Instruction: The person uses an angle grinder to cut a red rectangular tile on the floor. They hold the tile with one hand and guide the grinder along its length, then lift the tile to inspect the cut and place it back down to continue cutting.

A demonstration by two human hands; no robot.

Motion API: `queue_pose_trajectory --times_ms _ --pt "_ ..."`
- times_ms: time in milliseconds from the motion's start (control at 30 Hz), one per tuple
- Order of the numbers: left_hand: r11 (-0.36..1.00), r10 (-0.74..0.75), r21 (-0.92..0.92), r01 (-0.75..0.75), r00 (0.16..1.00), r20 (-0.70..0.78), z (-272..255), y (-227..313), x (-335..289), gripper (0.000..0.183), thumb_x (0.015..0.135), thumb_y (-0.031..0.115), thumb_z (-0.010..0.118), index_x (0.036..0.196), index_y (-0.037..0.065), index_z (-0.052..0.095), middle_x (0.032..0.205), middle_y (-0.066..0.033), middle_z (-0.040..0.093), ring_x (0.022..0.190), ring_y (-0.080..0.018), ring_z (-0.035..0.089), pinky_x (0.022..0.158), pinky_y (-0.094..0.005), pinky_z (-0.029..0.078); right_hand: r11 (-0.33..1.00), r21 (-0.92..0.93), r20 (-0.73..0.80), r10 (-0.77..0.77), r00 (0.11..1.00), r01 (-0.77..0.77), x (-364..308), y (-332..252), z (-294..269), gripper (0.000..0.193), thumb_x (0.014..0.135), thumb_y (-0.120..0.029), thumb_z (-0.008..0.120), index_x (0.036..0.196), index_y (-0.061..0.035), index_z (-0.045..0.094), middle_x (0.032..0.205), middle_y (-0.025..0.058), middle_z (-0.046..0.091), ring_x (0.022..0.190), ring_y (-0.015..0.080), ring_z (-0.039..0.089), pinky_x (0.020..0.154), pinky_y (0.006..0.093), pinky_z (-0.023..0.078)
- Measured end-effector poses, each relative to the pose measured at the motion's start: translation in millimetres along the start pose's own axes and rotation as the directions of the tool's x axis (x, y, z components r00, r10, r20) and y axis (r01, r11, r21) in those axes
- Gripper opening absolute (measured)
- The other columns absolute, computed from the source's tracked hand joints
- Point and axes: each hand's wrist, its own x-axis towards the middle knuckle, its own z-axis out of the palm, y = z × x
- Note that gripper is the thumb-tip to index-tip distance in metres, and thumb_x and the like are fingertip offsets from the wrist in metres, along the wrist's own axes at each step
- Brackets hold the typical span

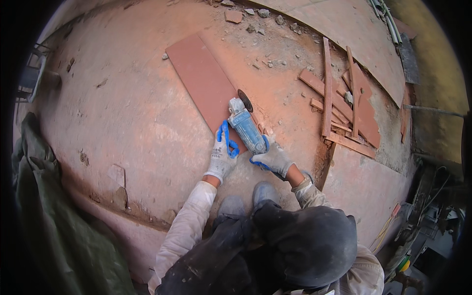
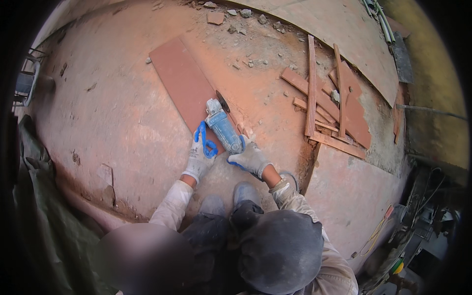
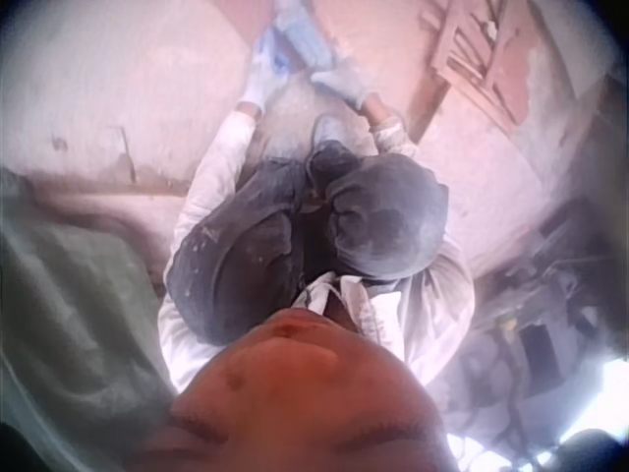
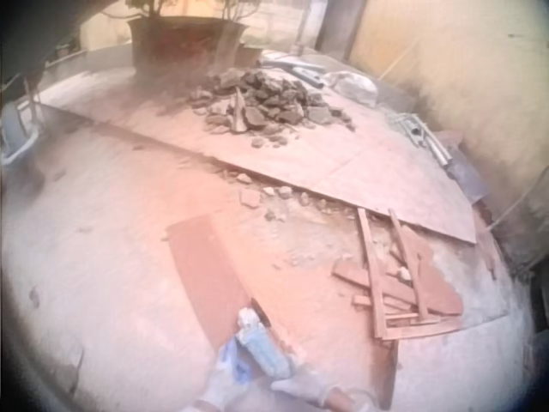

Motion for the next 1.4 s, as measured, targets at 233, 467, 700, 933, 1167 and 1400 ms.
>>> queue_pose_trajectory --times_ms 233,467,700,933,1167,1400 --pt "0.999 0.012 0.050 -0.011 1.000 -0.019 3.5 -14.9 -2.6 0.084 0.085 -0.013 0.070 0.162 0.002 0.040 0.151 -0.0166 0.045 0.098 -0.0214 0.068 0.090 -0.0345 0.061 0.990 0.071 0.062 0.119 0.991 -0.123 -2.6 -17.7 -3.0 0.060 0.079 -0.027 0.086 0.126 0.0000 0.060 0.102 0.0169 0.071 0.086 0.0248 0.072 0.074 0.0401 0.060" --pt "0.982 0.124 0.149 -0.119 0.992 -0.029 5.5 -28.9 -0.6 0.051 0.085 -0.006 0.076 0.133 0.001 0.061 0.144 -0.0163 0.050 0.103 -0.0250 0.067 0.089 -0.0361 0.060 0.997 0.009 0.024 0.073 0.997 -0.073 -9.3 -40.0 -8.3 0.060 0.082 -0.024 0.085 0.129 0.0023 0.059 0.103 0.0158 0.071 0.082 0.0229 0.073 0.069 0.0382 0.061" --pt "0.988 0.122 0.091 -0.123 0.992 0.018 -0.9 -22.2 -0.5 0.039 0.088 -0.007 0.073 0.125 -0.002 0.065 0.148 -0.0188 0.049 0.111 -0.0312 0.068 0.092 -0.0377 0.061 0.999 0.009 0.019 0.035 0.999 -0.035 -1.3 -32.2 -5.8 0.072 0.082 -0.025 0.084 0.140 0.0079 0.056 0.114 0.0212 0.072 0.088 0.0259 0.076 0.069 0.0397 0.062" --pt "0.965 0.171 0.196 -0.173 0.985 0.027 -3.5 -23.1 2.2 0.030 0.090 -0.008 0.070 0.119 -0.001 0.066 0.149 -0.0184 0.047 0.105 -0.0291 0.068 0.089 -0.0360 0.060 0.998 -0.002 0.045 0.060 0.997 -0.060 13.3 -13.3 -1.2 0.094 0.079 -0.035 0.086 0.153 0.0106 0.049 0.141 0.0312 0.065 0.108 0.0335 0.077 0.082 0.0415 0.064" --pt "0.981 0.116 0.150 -0.122 0.992 0.048 -4.3 -25.1 3.2 0.035 0.091 -0.005 0.073 0.125 -0.001 0.065 0.149 -0.0190 0.049 0.109 -0.0292 0.069 0.090 -0.0371 0.061 0.998 -0.007 0.078 0.061 0.995 -0.061 19.6 -6.7 -1.7 0.107 0.077 -0.037 0.086 0.162 0.0110 0.040 0.148 0.0346 0.061 0.121 0.0381 0.074 0.094 0.0430 0.063" --pt "0.957 0.178 0.224 -0.185 0.983 0.052 -6.0 -29.7 5.3 0.030 0.091 -0.001 0.074 0.120 0.001 0.067 0.147 -0.0193 0.049 0.109 -0.0308 0.067 0.090 -0.0373 0.060 0.965 -0.245 -0.011 -0.101 0.995 0.095 28.6 -5.0 3.7 0.104 0.077 -0.038 0.086 0.160 0.0109 0.044 0.147 0.0356 0.060 0.130 0.0417 0.069 0.104 0.0442 0.059"
